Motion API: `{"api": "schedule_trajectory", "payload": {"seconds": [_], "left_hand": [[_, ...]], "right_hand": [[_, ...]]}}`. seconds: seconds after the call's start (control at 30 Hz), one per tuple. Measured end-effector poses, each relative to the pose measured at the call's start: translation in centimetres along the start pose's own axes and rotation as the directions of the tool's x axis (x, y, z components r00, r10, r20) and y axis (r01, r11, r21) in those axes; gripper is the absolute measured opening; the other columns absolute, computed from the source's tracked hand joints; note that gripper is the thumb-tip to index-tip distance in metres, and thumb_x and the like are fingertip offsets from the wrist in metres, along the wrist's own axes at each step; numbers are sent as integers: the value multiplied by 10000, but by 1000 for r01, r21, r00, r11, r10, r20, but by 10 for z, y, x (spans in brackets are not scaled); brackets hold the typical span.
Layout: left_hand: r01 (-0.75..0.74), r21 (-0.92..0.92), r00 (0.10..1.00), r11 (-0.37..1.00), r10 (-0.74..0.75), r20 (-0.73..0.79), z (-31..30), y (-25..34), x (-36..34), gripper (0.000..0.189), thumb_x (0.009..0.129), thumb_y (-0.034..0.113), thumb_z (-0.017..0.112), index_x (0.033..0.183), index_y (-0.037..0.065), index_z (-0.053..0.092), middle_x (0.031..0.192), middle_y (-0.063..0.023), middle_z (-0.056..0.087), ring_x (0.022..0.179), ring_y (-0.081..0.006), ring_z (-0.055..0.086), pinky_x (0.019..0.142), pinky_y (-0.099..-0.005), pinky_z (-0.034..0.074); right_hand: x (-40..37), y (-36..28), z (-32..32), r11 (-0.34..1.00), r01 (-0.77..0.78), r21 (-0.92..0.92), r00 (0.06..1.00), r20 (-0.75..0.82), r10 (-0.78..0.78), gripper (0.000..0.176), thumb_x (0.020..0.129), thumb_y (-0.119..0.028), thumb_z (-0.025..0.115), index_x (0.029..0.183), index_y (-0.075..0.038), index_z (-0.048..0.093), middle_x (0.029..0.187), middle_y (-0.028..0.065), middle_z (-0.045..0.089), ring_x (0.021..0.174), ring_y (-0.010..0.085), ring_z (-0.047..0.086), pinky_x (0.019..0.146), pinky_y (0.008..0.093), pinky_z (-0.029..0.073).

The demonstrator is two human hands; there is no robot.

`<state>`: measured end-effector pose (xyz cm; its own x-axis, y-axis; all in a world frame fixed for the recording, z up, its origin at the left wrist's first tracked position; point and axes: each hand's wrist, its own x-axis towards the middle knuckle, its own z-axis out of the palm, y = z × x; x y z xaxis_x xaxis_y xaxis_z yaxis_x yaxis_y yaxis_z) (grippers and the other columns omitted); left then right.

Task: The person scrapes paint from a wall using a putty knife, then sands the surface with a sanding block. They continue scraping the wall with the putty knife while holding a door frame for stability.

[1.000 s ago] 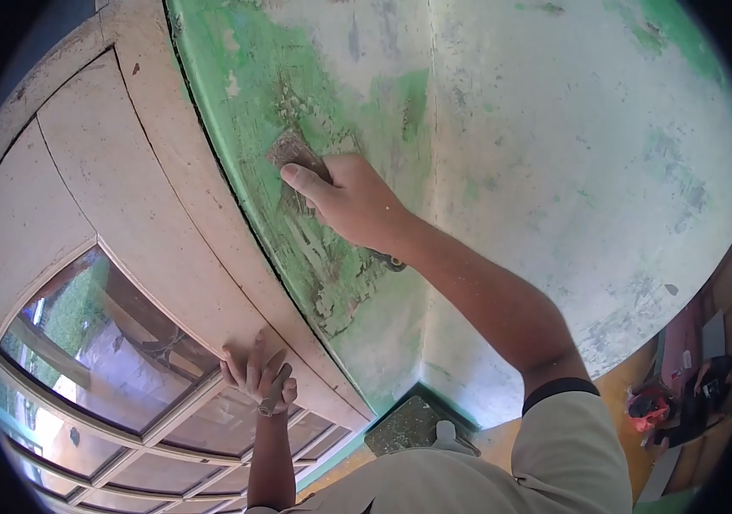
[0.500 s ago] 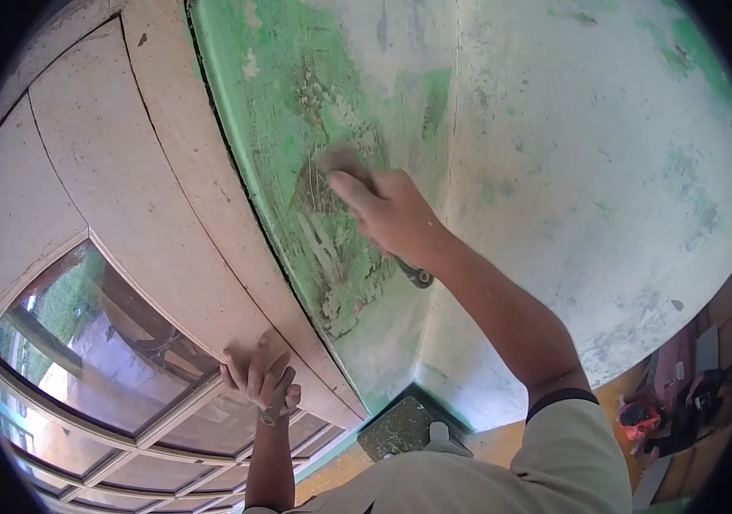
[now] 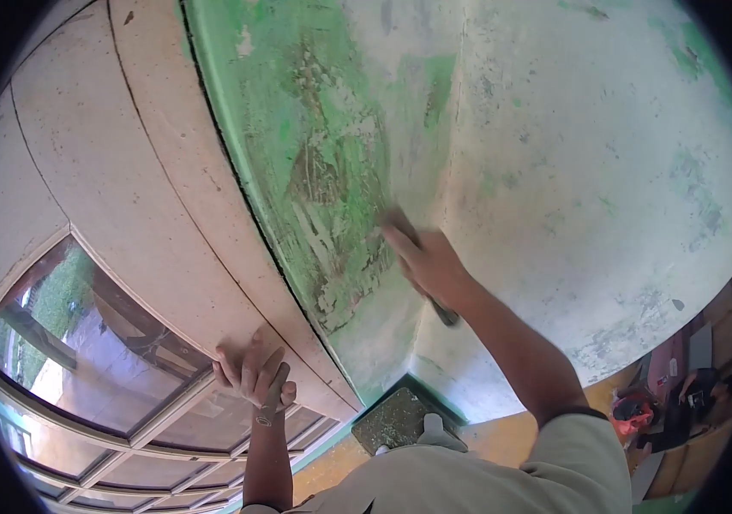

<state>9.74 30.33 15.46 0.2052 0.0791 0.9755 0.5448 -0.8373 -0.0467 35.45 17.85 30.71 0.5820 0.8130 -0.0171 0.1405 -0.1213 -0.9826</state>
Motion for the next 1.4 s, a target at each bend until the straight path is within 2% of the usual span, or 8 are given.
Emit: {"api": "schedule_trajectory", "payload": {"seconds": [0.2,0.33,0.43,0.8,1.0,1.07,1.27,1.4], "left_hand": [[-4,11,1000,1000,4,-7,1,1,2,604,936,559,269,746,191,709,1146,-24,643,1337,-401,269,1091,-511,104],[15,14,1000,1000,-16,13,-1,1,1,592,930,563,282,760,199,716,1150,-23,640,1335,-397,273,1084,-516,130],[12,22,999,1000,-13,46,-3,0,0,583,925,564,290,776,205,724,1150,-22,638,1340,-394,263,1075,-525,152],[32,10,999,999,-32,15,-3,6,9,555,918,557,324,743,210,720,1129,-40,645,1340,-401,244,1083,-514,106],[13,48,998,999,-16,65,-5,5,7,555,912,570,331,758,210,723,1182,-41,609,1342,-399,241,1074,-530,128],[5,68,998,998,-8,55,-5,6,8,560,909,583,332,770,213,728,1199,-36,596,1344,-400,238,1075,-530,138],[-7,68,986,998,-4,166,-16,10,13,597,945,534,265,777,162,700,1193,-79,587,1348,-433,212,1082,-563,125],[56,67,985,996,-66,160,-26,16,19,607,956,514,249,814,116,685,1163,-67,591,1339,-432,231,1079,-593,158]], "right_hand": [[-8,-74,49,939,294,177,917,226,-330,472,912,-463,523,625,-92,469,478,-29,418,357,79,394,335,255,299],[-42,27,66,969,-165,182,857,512,49,491,902,-514,514,660,-89,472,491,-10,443,365,107,424,368,247,327],[-70,150,66,612,-590,526,799,489,350,412,925,-453,501,716,-101,455,544,14,450,442,139,459,467,299,399],[-166,227,49,422,-805,417,573,732,368,376,833,-63,586,1176,-84,436,836,75,549,700,153,579,613,283,487],[-144,257,27,735,-652,183,584,740,334,583,795,-43,548,1359,-105,416,931,78,553,703,132,559,664,266,483],[-138,262,21,966,199,-167,867,489,-94,487,784,-41,579,1265,-93,529,909,54,561,728,120,556,694,252,476],[-99,216,-35,954,-243,178,920,353,169,280,798,-22,641,1070,-19,575,912,35,579,846,134,591,775,272,480],[-73,180,-59,812,23,584,986,121,-115,245,834,-57,629,1041,-30,500,895,36,570,778,165,603,738,310,497]]}}
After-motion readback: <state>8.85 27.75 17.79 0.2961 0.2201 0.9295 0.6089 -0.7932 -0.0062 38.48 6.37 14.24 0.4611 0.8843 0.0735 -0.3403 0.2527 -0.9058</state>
